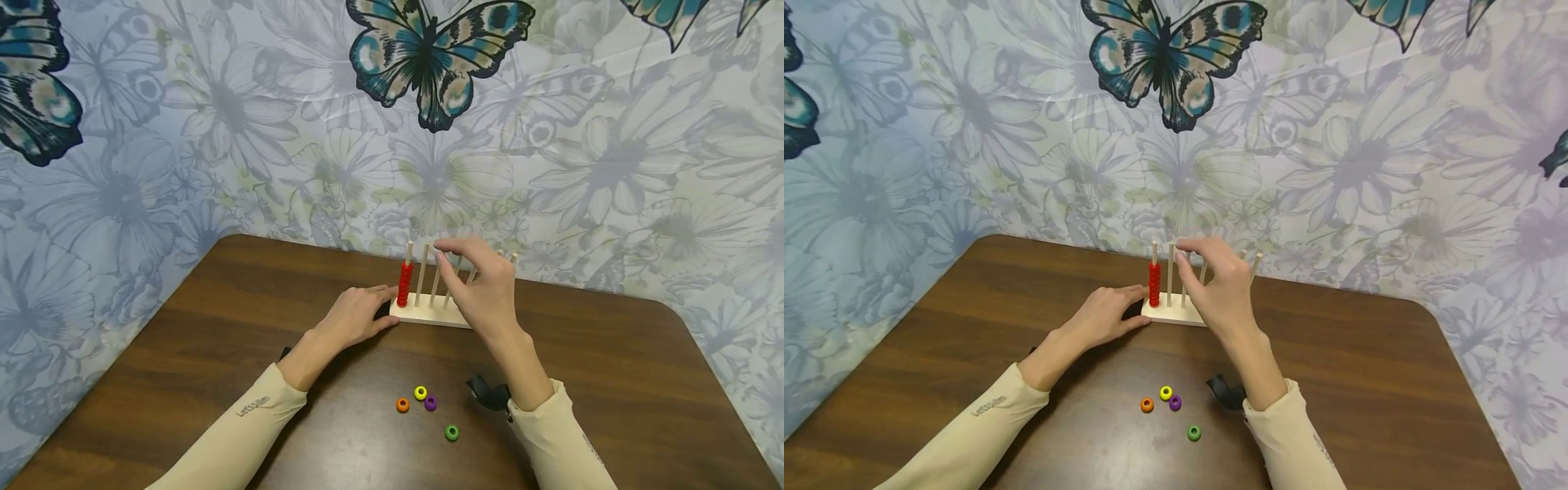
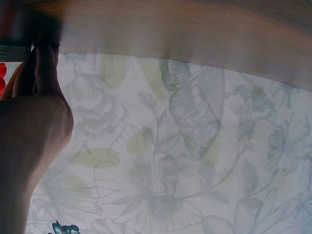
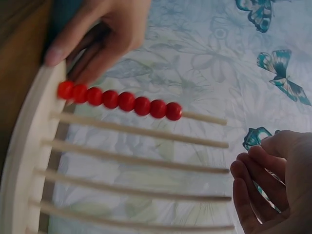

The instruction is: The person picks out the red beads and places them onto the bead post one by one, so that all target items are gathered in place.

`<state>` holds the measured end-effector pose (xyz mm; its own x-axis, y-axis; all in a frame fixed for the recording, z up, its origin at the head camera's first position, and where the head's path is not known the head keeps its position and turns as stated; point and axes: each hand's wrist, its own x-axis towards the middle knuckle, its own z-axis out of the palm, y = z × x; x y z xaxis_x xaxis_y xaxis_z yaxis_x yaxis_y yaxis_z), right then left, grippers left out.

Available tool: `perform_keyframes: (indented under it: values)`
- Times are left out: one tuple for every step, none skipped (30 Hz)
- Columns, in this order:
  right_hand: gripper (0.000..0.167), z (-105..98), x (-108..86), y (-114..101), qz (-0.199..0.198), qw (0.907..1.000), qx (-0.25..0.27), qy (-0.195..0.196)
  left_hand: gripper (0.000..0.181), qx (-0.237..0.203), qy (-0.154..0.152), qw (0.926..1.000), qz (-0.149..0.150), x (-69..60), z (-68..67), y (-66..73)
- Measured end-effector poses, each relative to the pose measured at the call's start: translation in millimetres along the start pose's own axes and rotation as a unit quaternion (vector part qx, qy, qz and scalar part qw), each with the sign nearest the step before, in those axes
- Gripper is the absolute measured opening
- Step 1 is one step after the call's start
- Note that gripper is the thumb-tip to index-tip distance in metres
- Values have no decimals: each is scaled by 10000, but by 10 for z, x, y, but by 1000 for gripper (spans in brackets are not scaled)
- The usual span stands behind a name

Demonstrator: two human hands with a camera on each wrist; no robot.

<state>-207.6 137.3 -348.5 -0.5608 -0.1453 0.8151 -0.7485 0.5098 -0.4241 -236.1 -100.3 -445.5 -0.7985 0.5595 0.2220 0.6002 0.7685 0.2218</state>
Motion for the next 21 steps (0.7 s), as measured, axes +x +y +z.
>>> perform_keyframes:
  values:
    - [13, -37, -27, 11, -27, 10000, -39, -22, 60, 6, 9, 10000, 5, -1, -1, 0]
    - [13, -74, -53, 21, -52, 10000, -73, -30, 60, 16, 22, 10000, 10, -2, -2, -1]
    - [13, -115, -81, 31, -58, 9999, -101, -55, 60, 32, 49, 10000, 31, -4, -4, 0]
    - [13, -159, -108, 46, -67, 9998, -140, -89, 60, 45, 61, 10000, 45, -4, -6, 2]
    - [14, -203, -137, 59, -75, 9997, -189, -112, 59, 62, 70, 9999, 59, -5, -6, 1]
    - [14, -244, -165, 72, -75, 9996, -248, -136, 59, 73, 72, 9999, 68, -5, -7, 2]
    - [14, -281, -194, 85, -82, 9993, -313, -160, 60, 85, 75, 9999, 70, -6, -8, 3]
    - [14, -317, -223, 96, -94, 9991, -375, -185, 60, 89, 86, 9999, 75, -7, -8, 3]
    - [14, -350, -250, 109, -101, 9988, -430, -230, 60, 86, 90, 9999, 79, -8, -9, 4]
    - [15, -377, -277, 120, -127, 9984, -496, -259, 60, 88, 87, 9999, 72, -10, -10, 4]
    - [16, -397, -303, 131, -146, 9980, -547, -274, 60, 84, 80, 9999, 66, -11, -10, 5]
    - [16, -413, -327, 141, -158, 9978, -583, -288, 61, 79, 71, 9999, 61, -12, -12, 7]
    - [17, -426, -349, 150, -154, 9975, -612, -316, 61, 77, 63, 9999, 55, -12, -11, 8]
    - [17, -436, -367, 157, -141, 9974, -620, -345, 61, 70, 44, 10000, 45, -11, -10, 8]
    - [17, -442, -380, 165, -134, 9972, -634, -377, 61, 66, 26, 10000, 33, -10, -9, 10]
    - [17, -446, -390, 169, -120, 9970, -638, -415, 61, 70, 15, 10000, 22, -10, -8, 11]
    - [17, -448, -397, 174, -105, 9970, -625, -449, 61, 61, 21, 10000, 22, -9, -5, 11]
    - [17, -451, -400, 176, -88, 9967, -624, -503, 60, 54, 35, 10000, 21, -6, -3, 12]
    - [17, -448, -411, 180, -55, 9965, -624, -549, 60, 53, 39, 10000, 22, -7, 5, 10]
    - [17, -444, -421, 182, -47, 9965, -608, -575, 60, 45, 30, 10000, 16, -9, 11, 9]
    - [17, -438, -432, 185, -59, 9965, -601, -583, 60, 42, 23, 10000, 15, -11, 17, 8]
